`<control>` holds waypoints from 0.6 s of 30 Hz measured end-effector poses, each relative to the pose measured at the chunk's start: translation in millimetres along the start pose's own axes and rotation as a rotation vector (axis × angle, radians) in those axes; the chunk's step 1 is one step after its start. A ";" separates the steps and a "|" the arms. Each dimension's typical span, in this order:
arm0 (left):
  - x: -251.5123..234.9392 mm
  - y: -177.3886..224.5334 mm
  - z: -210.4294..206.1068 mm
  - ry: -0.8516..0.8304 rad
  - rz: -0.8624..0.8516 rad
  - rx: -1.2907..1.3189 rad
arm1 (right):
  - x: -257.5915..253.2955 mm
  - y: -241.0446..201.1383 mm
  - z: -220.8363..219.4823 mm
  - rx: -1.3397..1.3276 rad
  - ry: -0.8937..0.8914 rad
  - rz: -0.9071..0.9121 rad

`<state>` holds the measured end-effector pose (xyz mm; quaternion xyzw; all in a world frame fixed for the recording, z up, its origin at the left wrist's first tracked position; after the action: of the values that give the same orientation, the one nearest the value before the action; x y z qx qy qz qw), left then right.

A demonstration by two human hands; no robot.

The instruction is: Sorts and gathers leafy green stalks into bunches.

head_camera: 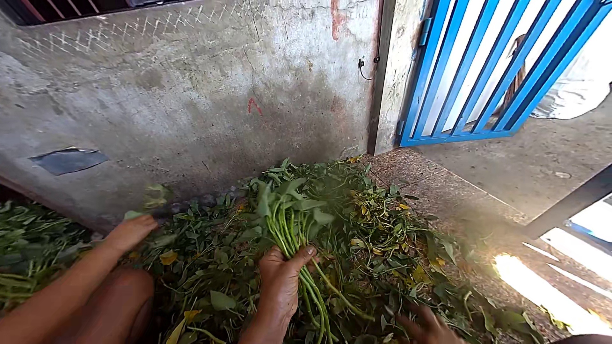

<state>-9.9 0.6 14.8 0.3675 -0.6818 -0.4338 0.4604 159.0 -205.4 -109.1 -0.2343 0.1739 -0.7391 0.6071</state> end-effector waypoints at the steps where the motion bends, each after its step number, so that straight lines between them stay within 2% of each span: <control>1: -18.2 -25.5 10.7 -0.074 -0.055 0.073 | -15.9 3.6 11.7 -0.015 0.117 0.029; 3: -26.6 -47.4 9.4 -0.134 -0.076 0.073 | -48.2 -5.6 31.8 -0.147 0.334 0.084; 4: -25.4 -51.8 4.9 -0.148 -0.069 0.059 | -64.5 -17.7 38.1 -0.295 0.404 0.110; 6: -21.4 -58.6 -3.2 -0.180 -0.062 0.017 | -94.1 -49.6 41.4 -0.633 0.431 0.153; 8: -17.1 -65.7 -8.9 -0.219 -0.044 -0.025 | -116.5 -77.9 38.0 -0.807 0.464 0.166; 12: -15.4 -73.4 -7.6 -0.327 0.152 -0.036 | -142.9 -93.5 24.3 -0.895 0.411 0.155; 14: -16.8 -71.1 -4.2 -0.291 0.245 0.010 | -142.0 -86.9 17.8 -0.927 0.418 0.168; 17: -23.3 -65.0 0.4 -0.217 0.277 0.112 | -129.6 -71.2 9.9 -0.985 0.539 0.161; 18: -26.1 -63.4 2.6 -0.209 0.281 0.143 | -125.3 -65.8 7.1 -1.030 0.471 0.167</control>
<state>2.1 2.4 -52.7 0.2535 -0.7995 -0.3517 0.4158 128.4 -69.2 -84.5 -0.3144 0.6601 -0.5407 0.4160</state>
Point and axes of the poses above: each hand's wrist, its own x-axis away from the middle knuckle, its own z-axis out of the back of the hand, y = z × x, the point moved 5 cm from there along -x, towards the middle knuckle, and after that the axes turned 9 degrees about z, right-handed, at the moved point
